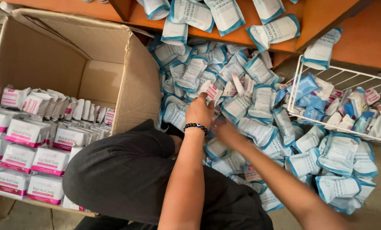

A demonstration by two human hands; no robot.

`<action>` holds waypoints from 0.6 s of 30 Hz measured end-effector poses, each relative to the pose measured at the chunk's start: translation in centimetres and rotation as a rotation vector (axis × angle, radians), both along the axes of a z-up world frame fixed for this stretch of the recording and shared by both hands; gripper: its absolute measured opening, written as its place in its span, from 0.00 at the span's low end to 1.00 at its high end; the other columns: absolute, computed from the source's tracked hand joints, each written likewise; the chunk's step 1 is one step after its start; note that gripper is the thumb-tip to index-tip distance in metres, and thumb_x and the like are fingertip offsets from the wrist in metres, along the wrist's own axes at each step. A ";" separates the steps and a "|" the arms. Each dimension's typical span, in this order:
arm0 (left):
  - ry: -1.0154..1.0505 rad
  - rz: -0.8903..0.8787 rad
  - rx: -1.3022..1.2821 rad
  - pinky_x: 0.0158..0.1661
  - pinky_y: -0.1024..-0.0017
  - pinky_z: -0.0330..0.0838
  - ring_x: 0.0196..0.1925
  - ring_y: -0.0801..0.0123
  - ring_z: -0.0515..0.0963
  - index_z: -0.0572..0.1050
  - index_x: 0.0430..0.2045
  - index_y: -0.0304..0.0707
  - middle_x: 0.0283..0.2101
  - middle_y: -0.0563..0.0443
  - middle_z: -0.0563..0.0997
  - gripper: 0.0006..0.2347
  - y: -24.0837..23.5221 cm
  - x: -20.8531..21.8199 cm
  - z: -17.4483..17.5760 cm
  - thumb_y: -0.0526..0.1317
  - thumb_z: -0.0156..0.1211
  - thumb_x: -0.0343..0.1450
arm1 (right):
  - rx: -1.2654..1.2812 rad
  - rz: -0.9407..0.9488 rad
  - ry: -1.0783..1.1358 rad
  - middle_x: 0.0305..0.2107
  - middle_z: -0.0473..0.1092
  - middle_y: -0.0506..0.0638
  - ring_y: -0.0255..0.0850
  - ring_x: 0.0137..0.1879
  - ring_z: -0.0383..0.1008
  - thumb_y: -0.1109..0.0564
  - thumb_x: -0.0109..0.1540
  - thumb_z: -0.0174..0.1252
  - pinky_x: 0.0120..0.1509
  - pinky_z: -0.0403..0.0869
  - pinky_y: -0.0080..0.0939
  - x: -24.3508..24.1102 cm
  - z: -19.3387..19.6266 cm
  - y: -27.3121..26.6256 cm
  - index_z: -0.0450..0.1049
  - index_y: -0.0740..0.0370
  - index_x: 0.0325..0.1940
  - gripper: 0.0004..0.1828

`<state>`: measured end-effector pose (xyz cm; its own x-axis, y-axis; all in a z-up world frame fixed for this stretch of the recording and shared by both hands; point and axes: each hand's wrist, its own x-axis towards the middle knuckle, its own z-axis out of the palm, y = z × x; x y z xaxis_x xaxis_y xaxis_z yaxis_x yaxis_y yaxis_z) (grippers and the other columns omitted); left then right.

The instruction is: The person packs small soap boxes and sachets into a larger cardboard box by hand, arranging the items in layers and checking the contents of individual sachets.

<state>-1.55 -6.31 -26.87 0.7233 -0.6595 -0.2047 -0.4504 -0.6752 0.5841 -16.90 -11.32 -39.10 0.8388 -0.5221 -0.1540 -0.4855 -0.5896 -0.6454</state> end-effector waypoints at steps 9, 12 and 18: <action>0.001 0.000 -0.003 0.45 0.50 0.76 0.46 0.40 0.82 0.76 0.49 0.38 0.44 0.33 0.82 0.17 1.0 0.1 -1.0 0.44 0.64 0.68 | -0.385 0.848 0.370 0.68 0.59 0.64 0.61 0.71 0.57 0.50 0.63 0.54 0.72 0.59 0.64 2.5 -9.1 9.3 0.63 0.62 0.72 0.33; -0.004 -0.025 -0.016 0.45 0.49 0.75 0.46 0.40 0.81 0.76 0.48 0.38 0.44 0.32 0.82 0.17 0.4 0.2 -0.7 0.45 0.65 0.68 | -0.350 0.873 0.462 0.68 0.58 0.60 0.60 0.72 0.55 0.48 0.62 0.54 0.71 0.59 0.62 2.7 -9.3 7.9 0.63 0.57 0.70 0.31; 0.001 -0.056 0.019 0.45 0.49 0.76 0.46 0.40 0.82 0.75 0.47 0.37 0.43 0.33 0.82 0.16 1.0 -0.5 1.2 0.45 0.65 0.69 | -0.115 0.580 0.511 0.51 0.77 0.61 0.57 0.58 0.76 0.48 0.62 0.58 0.63 0.73 0.56 0.6 0.4 2.5 0.77 0.57 0.54 0.20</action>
